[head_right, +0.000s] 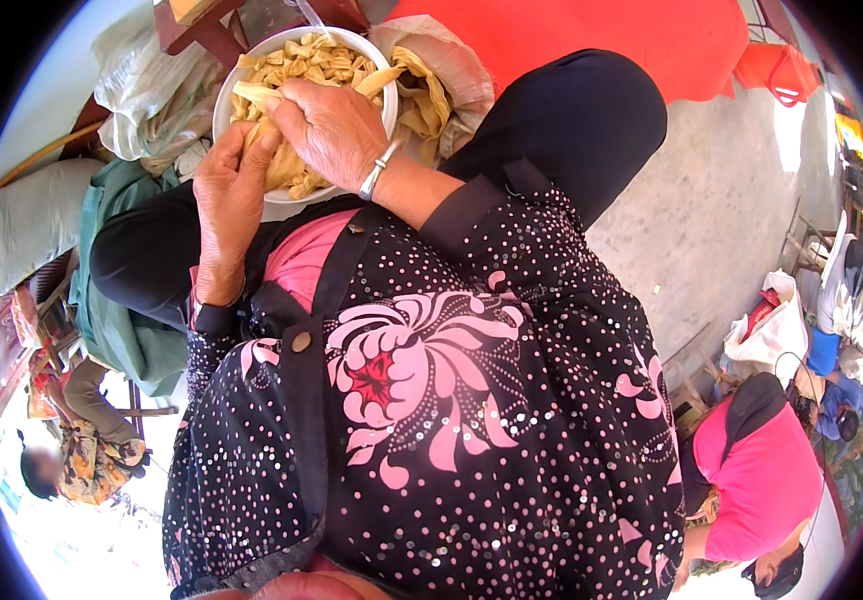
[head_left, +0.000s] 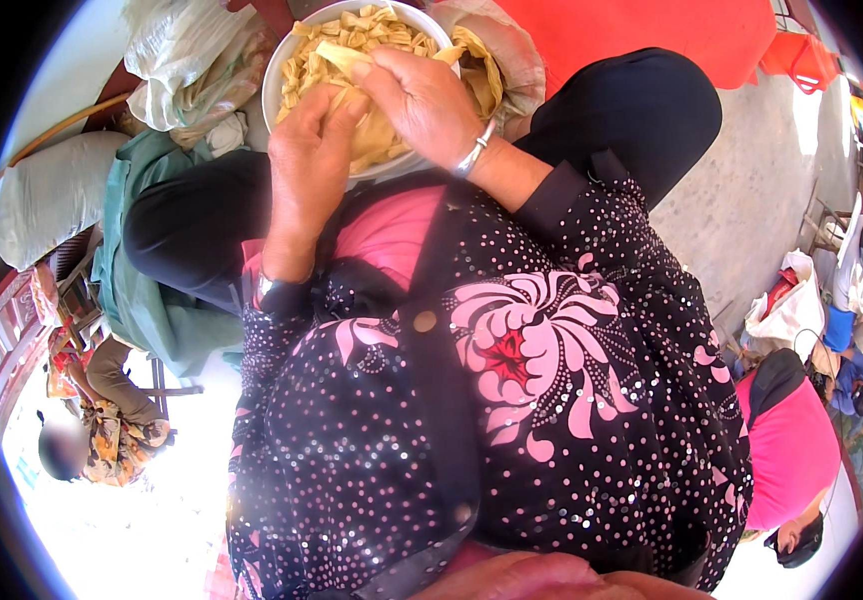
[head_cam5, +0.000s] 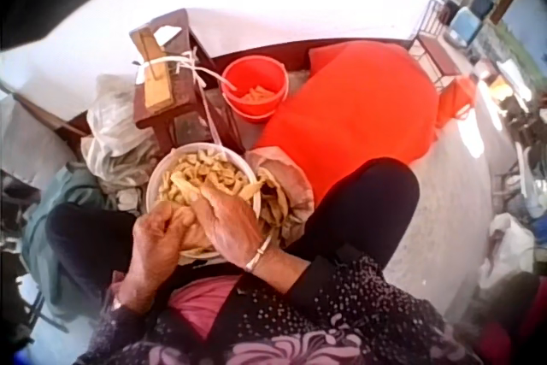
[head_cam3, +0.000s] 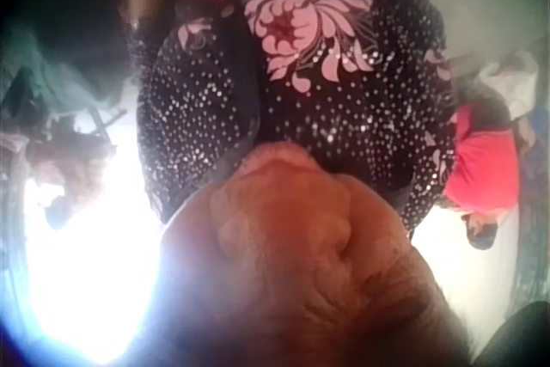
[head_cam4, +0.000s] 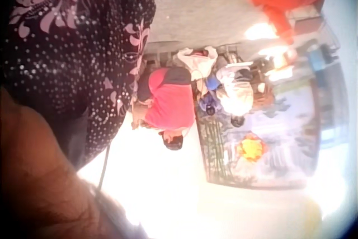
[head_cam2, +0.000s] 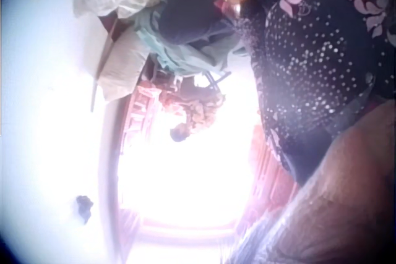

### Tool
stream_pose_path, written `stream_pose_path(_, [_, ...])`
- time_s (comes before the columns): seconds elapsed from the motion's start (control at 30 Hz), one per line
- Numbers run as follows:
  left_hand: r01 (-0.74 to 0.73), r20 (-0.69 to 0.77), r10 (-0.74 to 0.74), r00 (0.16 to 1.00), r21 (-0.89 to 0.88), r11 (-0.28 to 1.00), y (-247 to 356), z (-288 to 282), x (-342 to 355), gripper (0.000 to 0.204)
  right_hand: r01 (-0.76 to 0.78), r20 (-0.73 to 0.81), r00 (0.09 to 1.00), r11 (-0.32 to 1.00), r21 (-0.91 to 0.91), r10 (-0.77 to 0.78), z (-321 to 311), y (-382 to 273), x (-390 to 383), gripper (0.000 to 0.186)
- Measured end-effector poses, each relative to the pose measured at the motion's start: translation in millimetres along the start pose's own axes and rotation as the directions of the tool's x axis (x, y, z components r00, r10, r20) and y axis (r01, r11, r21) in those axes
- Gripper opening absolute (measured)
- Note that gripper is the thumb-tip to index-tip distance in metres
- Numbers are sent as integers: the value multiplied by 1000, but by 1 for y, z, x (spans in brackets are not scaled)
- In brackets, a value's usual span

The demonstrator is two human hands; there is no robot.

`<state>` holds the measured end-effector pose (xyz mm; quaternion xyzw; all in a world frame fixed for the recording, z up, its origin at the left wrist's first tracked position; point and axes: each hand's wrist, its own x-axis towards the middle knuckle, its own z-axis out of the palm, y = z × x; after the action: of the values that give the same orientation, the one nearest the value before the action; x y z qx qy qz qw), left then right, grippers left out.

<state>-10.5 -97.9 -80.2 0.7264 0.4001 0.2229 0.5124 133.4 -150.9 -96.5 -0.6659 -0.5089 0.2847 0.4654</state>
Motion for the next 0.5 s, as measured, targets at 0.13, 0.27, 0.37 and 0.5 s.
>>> stream_pose_path(0.13, [-355, -108, 413, 904, 346, 868, 0, 4, 7, 6, 3, 144, 990, 999, 46, -9, 2, 20, 8, 51])
stream_pose_path(0.27, [-425, -57, 468, 882, 330, 843, -7, 10, 5, 8, -44, 282, 959, 999, 23, 36, -1, 31, 7, 60])
stream_pose_path(0.37, [-461, -38, 513, 857, 385, 799, -10, 12, 6, 8, -75, 333, 942, 995, 62, 50, -4, 35, 6, 63])
stream_pose_path(0.5, [-221, -122, 270, 955, 311, 924, -2, 14, 11, 7, 168, 205, 960, 978, 126, -192, -12, 35, 8, 45])
